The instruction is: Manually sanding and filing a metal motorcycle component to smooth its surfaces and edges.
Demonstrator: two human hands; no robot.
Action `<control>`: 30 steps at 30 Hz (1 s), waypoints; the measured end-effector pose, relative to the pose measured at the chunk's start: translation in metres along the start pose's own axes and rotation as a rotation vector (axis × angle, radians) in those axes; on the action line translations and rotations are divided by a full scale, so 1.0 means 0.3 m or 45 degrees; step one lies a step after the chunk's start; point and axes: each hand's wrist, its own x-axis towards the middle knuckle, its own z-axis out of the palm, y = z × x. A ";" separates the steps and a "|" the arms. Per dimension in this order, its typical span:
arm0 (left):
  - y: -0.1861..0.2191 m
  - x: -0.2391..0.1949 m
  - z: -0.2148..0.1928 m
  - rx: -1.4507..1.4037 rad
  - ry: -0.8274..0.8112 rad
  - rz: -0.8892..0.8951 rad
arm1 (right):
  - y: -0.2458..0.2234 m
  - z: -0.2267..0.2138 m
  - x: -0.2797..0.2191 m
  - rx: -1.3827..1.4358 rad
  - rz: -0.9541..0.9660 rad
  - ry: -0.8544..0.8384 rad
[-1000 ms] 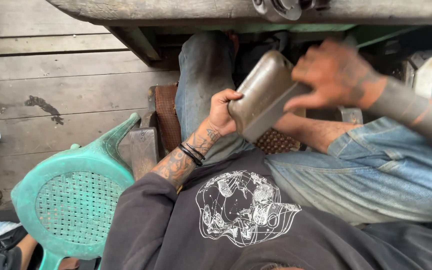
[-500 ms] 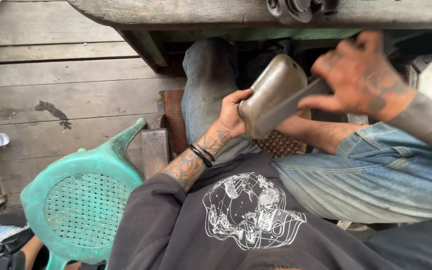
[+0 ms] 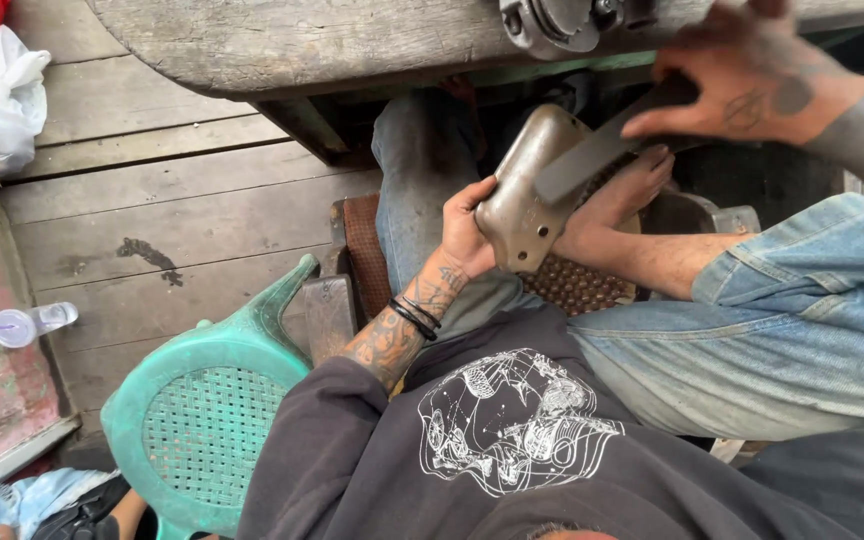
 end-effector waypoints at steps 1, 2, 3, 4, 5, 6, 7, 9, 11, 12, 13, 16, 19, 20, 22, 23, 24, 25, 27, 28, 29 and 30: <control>0.011 0.013 -0.013 0.007 0.060 0.020 | 0.011 0.024 -0.007 -0.164 0.093 0.039; 0.023 0.025 -0.023 0.014 0.119 0.040 | 0.022 0.047 -0.015 -0.328 0.187 0.079; 0.026 0.026 -0.029 0.019 0.110 0.044 | -0.027 0.058 -0.020 -0.335 0.190 0.087; 0.030 0.028 -0.036 0.029 0.115 0.008 | -0.076 0.071 -0.025 -0.269 0.062 0.054; 0.023 0.019 -0.051 0.033 0.129 -0.032 | -0.132 0.095 -0.035 -0.193 -0.070 0.014; 0.016 0.013 -0.030 0.032 0.130 -0.032 | -0.111 0.089 -0.017 -0.193 -0.070 0.013; 0.011 0.002 -0.012 0.024 0.086 -0.059 | -0.096 0.091 -0.004 -0.267 -0.082 0.096; 0.011 0.000 -0.001 0.013 0.043 -0.096 | -0.048 0.101 0.012 -0.337 -0.085 0.172; 0.027 0.023 -0.004 0.052 0.096 0.061 | 0.023 0.101 0.028 -0.210 0.143 0.174; 0.034 0.014 -0.002 0.056 0.089 0.062 | -0.028 0.103 0.018 -0.216 0.146 0.179; 0.045 0.010 0.004 0.063 0.117 0.040 | -0.074 0.097 0.016 -0.169 0.094 0.151; 0.047 0.014 -0.013 0.074 0.152 0.008 | -0.134 0.113 0.040 -0.068 -0.057 0.081; 0.050 0.027 -0.026 0.082 0.149 0.030 | -0.081 0.082 0.059 0.044 -0.008 0.002; 0.050 0.029 -0.028 0.071 0.136 0.075 | -0.052 0.062 0.061 0.092 0.125 -0.039; 0.056 0.028 -0.017 0.077 0.130 0.119 | -0.111 0.019 0.027 0.091 0.158 -0.082; 0.056 0.032 -0.011 0.069 0.125 0.165 | -0.137 -0.006 0.010 0.085 0.185 -0.138; 0.053 0.010 0.053 0.071 0.115 0.170 | -0.132 0.068 0.027 0.076 0.186 -0.130; 0.047 -0.017 0.113 0.001 0.229 0.177 | -0.130 0.147 0.042 0.049 -0.048 0.167; 0.041 -0.042 0.171 -0.059 0.341 0.180 | -0.092 0.232 0.072 0.026 -0.267 0.476; 0.041 -0.042 0.169 -0.073 0.345 0.169 | -0.059 0.237 0.087 0.050 -0.188 0.488; 0.039 -0.046 0.164 -0.090 0.354 0.156 | -0.030 0.246 0.100 0.078 -0.111 0.495; 0.042 -0.040 0.144 -0.083 0.358 0.152 | -0.025 0.253 0.078 0.084 -0.105 0.498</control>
